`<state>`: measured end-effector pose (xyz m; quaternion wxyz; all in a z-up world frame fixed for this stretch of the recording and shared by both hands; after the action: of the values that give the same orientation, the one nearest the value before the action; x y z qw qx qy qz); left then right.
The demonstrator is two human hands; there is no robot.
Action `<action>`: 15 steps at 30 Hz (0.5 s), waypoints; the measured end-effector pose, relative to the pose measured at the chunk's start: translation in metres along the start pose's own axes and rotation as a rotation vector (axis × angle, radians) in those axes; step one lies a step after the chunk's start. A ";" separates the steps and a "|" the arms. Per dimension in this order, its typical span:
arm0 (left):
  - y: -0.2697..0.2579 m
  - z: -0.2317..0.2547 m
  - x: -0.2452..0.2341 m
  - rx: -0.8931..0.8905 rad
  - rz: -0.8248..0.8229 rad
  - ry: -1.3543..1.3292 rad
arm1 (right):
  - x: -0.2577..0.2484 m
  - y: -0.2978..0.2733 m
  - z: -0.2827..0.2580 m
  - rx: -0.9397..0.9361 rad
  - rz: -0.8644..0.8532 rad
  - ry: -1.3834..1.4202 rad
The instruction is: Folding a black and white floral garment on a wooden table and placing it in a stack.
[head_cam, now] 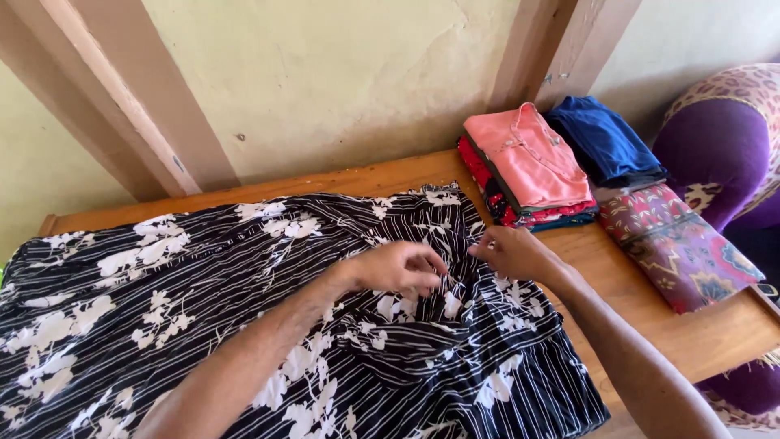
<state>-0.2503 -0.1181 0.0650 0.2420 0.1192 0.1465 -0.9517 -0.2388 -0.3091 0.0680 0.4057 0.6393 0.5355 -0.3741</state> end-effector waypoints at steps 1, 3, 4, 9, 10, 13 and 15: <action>-0.005 -0.003 -0.003 -0.002 0.000 -0.003 | -0.005 -0.009 -0.011 0.000 -0.004 0.000; -0.017 -0.009 -0.008 0.061 -0.024 0.289 | -0.009 -0.029 -0.032 0.044 -0.080 0.165; -0.023 -0.014 -0.008 0.060 -0.021 0.288 | -0.012 -0.033 -0.039 0.041 -0.081 0.165; -0.057 -0.039 0.009 0.115 -0.161 0.732 | 0.007 -0.077 -0.116 -0.339 -0.461 0.313; -0.062 -0.037 0.007 0.110 -0.158 0.732 | 0.007 -0.079 -0.121 -0.344 -0.463 0.315; -0.072 -0.019 0.003 0.142 -0.076 0.654 | 0.008 -0.098 -0.141 -0.573 -0.474 0.274; -0.082 0.008 0.004 0.199 -0.046 0.418 | -0.006 -0.109 -0.155 -0.777 -0.340 0.341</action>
<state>-0.2954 -0.0538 0.0888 0.1719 0.3334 0.1017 -0.9214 -0.3410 -0.1583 0.1209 0.4544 0.3951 0.7926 -0.0959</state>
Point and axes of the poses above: each hand's wrist, its own y-axis towards the middle knuckle, its own x-axis out of the palm, z = x × y, the point moved 10 cm from there along y, towards the middle knuckle, and after that the axes turned 14 degrees about z, right-handed, at the moved point
